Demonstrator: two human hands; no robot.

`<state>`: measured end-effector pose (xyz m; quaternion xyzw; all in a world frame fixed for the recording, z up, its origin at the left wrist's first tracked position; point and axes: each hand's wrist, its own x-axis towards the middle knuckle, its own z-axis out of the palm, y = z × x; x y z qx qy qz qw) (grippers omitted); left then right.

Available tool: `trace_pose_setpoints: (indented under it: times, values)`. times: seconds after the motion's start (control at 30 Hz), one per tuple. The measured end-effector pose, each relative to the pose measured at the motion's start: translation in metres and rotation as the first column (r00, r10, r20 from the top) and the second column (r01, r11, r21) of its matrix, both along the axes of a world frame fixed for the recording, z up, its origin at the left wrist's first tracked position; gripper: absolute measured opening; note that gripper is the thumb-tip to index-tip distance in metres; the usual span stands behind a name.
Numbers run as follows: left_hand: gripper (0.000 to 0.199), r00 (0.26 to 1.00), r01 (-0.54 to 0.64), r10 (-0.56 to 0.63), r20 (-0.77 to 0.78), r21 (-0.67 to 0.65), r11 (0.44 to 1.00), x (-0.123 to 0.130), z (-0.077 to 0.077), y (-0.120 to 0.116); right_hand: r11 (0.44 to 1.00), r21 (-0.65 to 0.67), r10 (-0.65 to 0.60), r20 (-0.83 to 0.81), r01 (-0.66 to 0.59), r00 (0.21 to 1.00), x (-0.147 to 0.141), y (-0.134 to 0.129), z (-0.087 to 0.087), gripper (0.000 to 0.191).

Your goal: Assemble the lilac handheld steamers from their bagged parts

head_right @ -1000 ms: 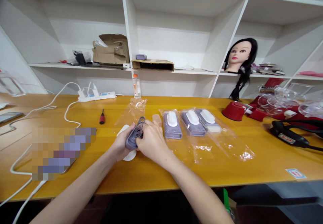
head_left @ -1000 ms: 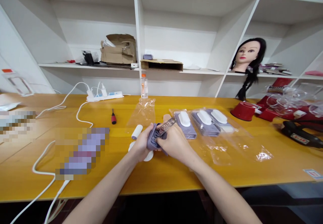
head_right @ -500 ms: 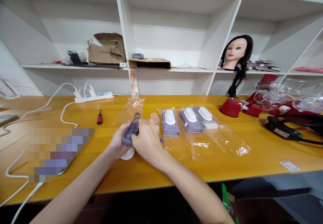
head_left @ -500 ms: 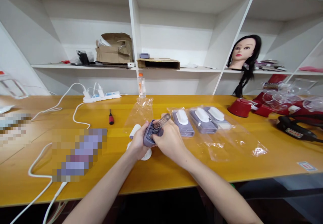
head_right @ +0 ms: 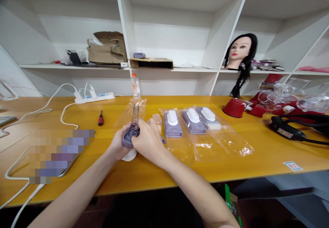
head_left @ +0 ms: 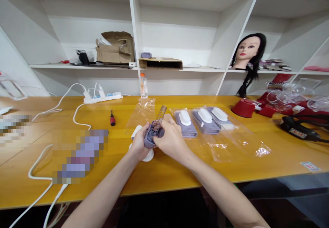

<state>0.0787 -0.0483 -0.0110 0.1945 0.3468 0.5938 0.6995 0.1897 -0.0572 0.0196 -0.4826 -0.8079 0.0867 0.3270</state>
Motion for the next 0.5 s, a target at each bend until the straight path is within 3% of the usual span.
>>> trace_pose_setpoints:
  times: [0.1, 0.5]
  values:
    - [0.025, 0.998, -0.055, 0.055, 0.002, -0.002, 0.998, 0.0007, 0.0003, 0.0009, 1.000, 0.020, 0.015, 0.015, -0.016, 1.000, 0.0000, 0.0004, -0.0013, 0.014]
    - [0.024, 0.997, -0.077, 0.077, -0.007, 0.031, 0.997, 0.0011, 0.0018, -0.0002, 0.996, 0.049, -0.072, 0.079, 0.069, 0.994, -0.0029, -0.0008, 0.0005, 0.013]
